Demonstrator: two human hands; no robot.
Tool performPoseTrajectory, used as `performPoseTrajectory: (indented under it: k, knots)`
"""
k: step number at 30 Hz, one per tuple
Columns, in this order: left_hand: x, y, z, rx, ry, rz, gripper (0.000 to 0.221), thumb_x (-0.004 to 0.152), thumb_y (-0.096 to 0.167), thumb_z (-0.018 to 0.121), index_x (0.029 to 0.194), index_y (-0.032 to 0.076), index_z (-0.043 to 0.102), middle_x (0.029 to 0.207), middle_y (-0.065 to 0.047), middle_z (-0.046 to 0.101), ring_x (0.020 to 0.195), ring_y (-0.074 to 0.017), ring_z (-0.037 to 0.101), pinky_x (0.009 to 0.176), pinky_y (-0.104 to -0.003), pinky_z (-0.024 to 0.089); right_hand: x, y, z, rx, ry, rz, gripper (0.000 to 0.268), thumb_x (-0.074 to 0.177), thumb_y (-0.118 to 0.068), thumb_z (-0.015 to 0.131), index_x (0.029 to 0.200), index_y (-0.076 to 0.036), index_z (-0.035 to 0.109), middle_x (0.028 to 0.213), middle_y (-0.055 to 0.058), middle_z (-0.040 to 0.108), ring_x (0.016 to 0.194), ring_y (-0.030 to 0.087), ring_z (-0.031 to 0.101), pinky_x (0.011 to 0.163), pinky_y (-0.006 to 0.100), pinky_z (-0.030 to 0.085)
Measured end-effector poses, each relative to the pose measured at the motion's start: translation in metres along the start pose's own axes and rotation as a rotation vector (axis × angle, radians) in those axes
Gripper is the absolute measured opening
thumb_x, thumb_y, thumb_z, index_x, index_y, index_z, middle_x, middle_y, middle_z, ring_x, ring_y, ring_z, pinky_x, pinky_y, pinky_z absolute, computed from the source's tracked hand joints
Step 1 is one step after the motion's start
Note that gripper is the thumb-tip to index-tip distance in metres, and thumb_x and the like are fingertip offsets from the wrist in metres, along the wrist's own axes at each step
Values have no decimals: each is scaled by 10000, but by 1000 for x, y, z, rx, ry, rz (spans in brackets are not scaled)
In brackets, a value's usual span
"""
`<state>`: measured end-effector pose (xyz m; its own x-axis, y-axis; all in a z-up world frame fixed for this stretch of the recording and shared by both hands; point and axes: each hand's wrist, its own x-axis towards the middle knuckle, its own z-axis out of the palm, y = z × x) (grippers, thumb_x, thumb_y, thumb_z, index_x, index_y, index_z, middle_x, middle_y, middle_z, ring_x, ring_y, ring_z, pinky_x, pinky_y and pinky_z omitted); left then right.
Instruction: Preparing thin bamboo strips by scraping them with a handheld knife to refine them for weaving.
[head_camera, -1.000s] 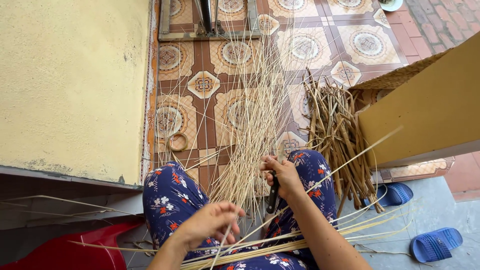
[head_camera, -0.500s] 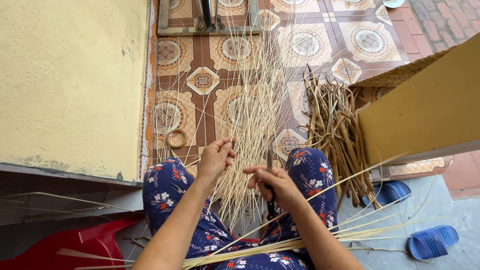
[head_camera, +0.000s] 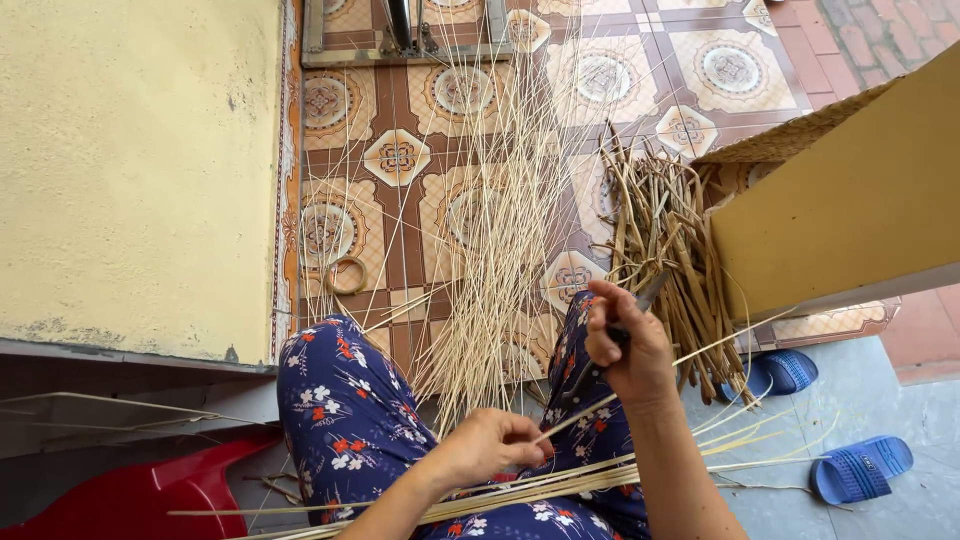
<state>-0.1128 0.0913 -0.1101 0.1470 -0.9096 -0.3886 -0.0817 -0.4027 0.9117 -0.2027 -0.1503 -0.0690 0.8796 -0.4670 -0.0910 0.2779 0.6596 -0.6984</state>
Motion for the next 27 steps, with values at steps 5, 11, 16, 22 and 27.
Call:
performPoseTrajectory:
  k: [5,11,16,22,27]
  knots:
    - [-4,12,-33,-454,257,-238,280,1022,264,566,1201,165,758,685,-6,711,452,-36,523,418,-172,442,-12,-19,10,62,-41,-99,379,1078,-275,542,1285,28,638,852,63,639,512,72,445,461,222,366]
    - [10,16,-88,-740,361,-6,337,985,168,573,1293,111,699,772,8,694,504,-14,517,443,-174,419,-25,13,25,-329,55,174,355,1028,-284,595,1170,29,684,755,26,609,486,54,426,427,221,333]
    - [28,61,-107,-860,341,217,356,1004,146,618,1352,84,661,935,7,703,673,-20,588,585,-172,468,-37,58,105,-669,-41,470,325,934,-261,646,1197,-92,735,582,-37,546,409,61,447,393,236,376]
    - [30,84,-103,-839,453,310,371,1009,156,619,1375,96,641,980,-16,721,788,-52,651,689,-199,525,-28,91,95,-488,-191,424,225,989,-243,678,1025,-26,725,638,-40,602,457,43,470,422,214,352]
    - [35,56,-96,-905,534,354,403,1014,207,614,1406,116,619,1001,-20,723,798,-72,658,710,-221,536,-11,102,81,-481,-237,473,176,1003,-194,683,966,-28,724,622,-27,595,475,53,505,432,215,374]
